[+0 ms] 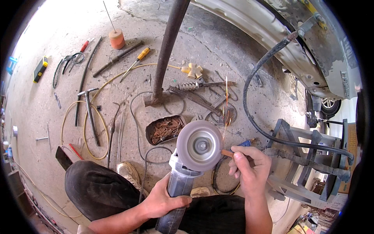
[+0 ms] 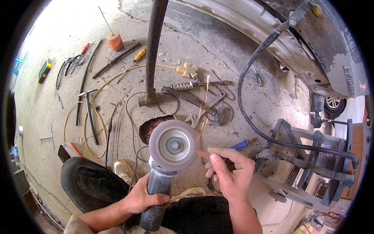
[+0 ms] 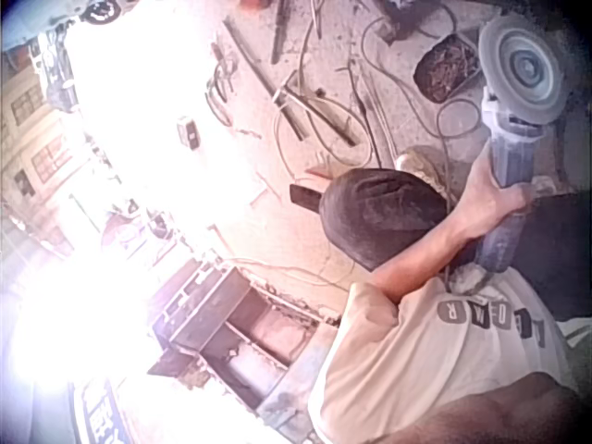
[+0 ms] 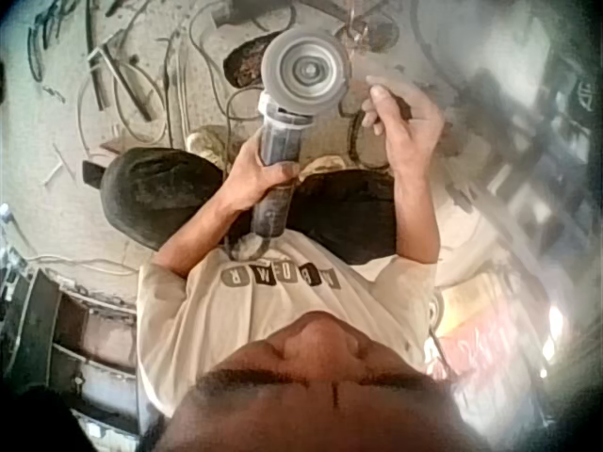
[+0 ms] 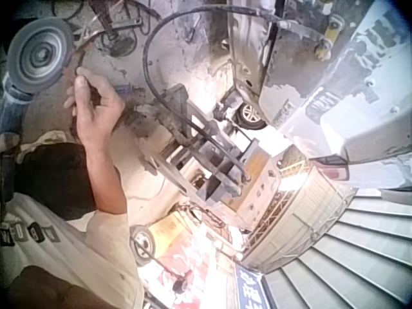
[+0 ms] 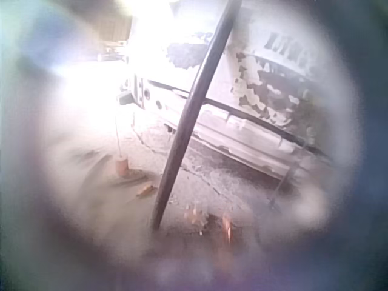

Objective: The person sits on the floor and uses an angle grinder to grind the ends of multiple small metal rods. They pick up a rod, hold it against the spinning disc to create sparks, and then place it down before repeating the process with another rod.

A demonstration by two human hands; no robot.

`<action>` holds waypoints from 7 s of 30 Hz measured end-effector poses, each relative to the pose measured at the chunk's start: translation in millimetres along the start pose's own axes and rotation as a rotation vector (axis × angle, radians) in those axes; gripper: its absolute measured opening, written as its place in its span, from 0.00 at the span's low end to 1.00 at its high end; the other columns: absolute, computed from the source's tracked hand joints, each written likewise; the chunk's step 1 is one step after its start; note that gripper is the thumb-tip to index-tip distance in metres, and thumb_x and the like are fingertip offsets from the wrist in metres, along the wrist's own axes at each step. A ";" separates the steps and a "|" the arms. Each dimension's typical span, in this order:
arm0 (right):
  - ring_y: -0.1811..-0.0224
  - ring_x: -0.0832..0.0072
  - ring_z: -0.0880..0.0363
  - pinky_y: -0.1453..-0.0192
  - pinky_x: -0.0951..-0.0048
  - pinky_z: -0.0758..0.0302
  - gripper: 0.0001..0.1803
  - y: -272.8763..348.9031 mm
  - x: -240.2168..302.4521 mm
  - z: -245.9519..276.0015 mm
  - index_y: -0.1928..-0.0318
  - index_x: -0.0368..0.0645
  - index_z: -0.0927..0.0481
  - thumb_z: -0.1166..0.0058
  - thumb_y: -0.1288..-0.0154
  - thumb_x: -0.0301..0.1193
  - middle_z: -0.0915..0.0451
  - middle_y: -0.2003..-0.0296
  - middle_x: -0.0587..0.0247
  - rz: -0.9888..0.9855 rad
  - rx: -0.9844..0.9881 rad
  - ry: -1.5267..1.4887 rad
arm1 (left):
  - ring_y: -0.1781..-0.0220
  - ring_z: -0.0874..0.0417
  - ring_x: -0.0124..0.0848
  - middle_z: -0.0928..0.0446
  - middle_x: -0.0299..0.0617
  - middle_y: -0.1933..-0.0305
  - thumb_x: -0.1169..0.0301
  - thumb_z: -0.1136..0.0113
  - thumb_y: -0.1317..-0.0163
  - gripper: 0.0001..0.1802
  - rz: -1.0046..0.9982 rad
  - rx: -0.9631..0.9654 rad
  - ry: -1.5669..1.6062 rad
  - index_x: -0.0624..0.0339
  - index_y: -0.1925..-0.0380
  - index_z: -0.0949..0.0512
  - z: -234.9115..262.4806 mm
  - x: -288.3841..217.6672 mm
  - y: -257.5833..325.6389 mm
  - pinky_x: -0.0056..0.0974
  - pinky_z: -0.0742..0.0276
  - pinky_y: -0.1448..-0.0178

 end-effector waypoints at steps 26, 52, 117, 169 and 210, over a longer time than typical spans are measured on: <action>0.75 0.74 0.17 0.76 0.82 0.26 0.08 0.9 2.3 7.7 0.60 0.31 0.18 0.41 0.41 0.18 0.18 0.73 0.54 0.094 -0.041 -0.063 | 0.66 0.18 0.27 0.25 0.40 0.64 0.71 0.31 0.47 0.30 0.003 0.007 0.024 0.68 0.48 0.36 -0.1 2.3 0.3 0.32 0.22 0.60; 0.79 0.79 0.23 0.78 0.81 0.28 0.06 1.9 -5.0 7.3 0.61 0.31 0.17 0.42 0.40 0.19 0.19 0.75 0.59 -0.009 -0.025 -0.143 | 0.60 0.22 0.26 0.26 0.39 0.61 0.67 0.30 0.49 0.33 -0.014 -0.020 -0.034 0.68 0.47 0.34 3.6 7.9 2.2 0.33 0.25 0.53; 0.76 0.80 0.19 0.73 0.82 0.27 0.04 6.4 12.7 -0.3 0.65 0.32 0.20 0.41 0.37 0.22 0.20 0.75 0.62 0.204 -0.060 0.159 | 0.64 0.19 0.27 0.25 0.40 0.63 0.71 0.32 0.48 0.32 -0.008 0.005 -0.016 0.68 0.46 0.36 -0.1 2.5 2.1 0.33 0.23 0.57; 0.76 0.78 0.21 0.75 0.78 0.30 0.06 -66.6 -194.0 16.5 0.60 0.36 0.21 0.49 0.33 0.25 0.19 0.73 0.62 -0.306 0.166 0.423 | 0.57 0.22 0.27 0.24 0.40 0.58 0.69 0.30 0.52 0.34 0.000 -0.137 0.010 0.68 0.46 0.33 25.1 10.1 12.9 0.34 0.25 0.50; 0.64 0.55 0.17 0.62 0.59 0.19 0.15 -114.2 -245.4 -238.7 0.51 0.42 0.29 0.52 0.39 0.30 0.24 0.59 0.49 0.416 0.551 1.152 | 0.68 0.19 0.30 0.22 0.42 0.68 0.70 0.34 0.50 0.22 -0.034 -0.263 0.112 0.68 0.57 0.28 79.9 9.0 43.4 0.34 0.23 0.60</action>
Point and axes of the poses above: each hand's wrist, its own y-axis away from the middle knuckle, its own z-axis out of the back of the hand, x = y × z, the point moved 5 cm from there along -y, towards the middle knuckle
